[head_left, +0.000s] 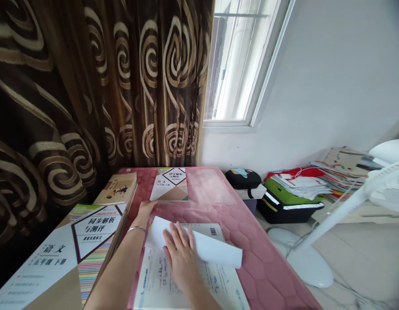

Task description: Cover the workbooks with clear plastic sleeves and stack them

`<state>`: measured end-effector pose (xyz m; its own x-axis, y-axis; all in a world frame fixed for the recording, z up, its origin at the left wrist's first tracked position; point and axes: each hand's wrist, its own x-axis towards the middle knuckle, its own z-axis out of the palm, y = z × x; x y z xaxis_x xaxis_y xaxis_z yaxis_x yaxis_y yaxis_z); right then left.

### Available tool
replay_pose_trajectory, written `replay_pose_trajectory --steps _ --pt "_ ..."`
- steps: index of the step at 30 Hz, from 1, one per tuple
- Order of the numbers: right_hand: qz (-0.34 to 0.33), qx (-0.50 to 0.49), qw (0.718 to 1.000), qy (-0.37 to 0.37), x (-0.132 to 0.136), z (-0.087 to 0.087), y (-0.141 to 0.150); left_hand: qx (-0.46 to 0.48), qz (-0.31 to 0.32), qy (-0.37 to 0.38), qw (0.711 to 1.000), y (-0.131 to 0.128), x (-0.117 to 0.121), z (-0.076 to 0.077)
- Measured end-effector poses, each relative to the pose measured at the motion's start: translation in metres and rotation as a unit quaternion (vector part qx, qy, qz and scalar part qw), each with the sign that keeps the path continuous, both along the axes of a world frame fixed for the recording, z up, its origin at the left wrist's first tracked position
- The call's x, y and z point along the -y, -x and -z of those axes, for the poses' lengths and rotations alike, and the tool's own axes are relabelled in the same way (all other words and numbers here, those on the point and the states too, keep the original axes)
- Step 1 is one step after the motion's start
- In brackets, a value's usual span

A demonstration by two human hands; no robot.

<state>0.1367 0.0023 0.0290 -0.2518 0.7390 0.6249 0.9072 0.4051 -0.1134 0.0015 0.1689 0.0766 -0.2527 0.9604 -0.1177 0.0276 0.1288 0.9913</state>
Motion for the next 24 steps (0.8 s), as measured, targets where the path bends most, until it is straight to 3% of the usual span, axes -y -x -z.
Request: replay_pose_trajectory --steps 3,6,10,13,16,19,24 --pt "0.003 -0.007 1.000 -0.002 -0.001 0.001 0.000 0.039 0.035 0.011 0.999 0.004 0.017 -0.001" --pt "0.000 -0.008 1.000 0.000 -0.001 0.005 0.002 0.069 0.047 -0.014 0.996 0.012 0.049 0.006" --pt "-0.017 -0.003 1.000 0.015 0.001 0.009 0.004 0.084 0.065 -0.061 0.992 0.024 0.094 0.030" --pt "-0.029 0.002 0.999 0.024 0.002 0.011 0.005 0.096 0.070 -0.080 0.990 0.028 0.115 0.048" --pt "-0.034 0.012 0.999 0.028 0.002 0.012 0.006 0.132 0.089 -0.082 0.984 0.030 0.122 0.053" --pt "-0.036 0.019 0.999 0.030 0.001 0.013 0.007 0.161 0.148 -0.072 0.973 0.032 0.122 0.047" --pt "-0.055 0.025 0.998 0.032 0.001 0.014 0.007 0.119 0.182 -0.098 0.971 0.033 0.118 0.043"
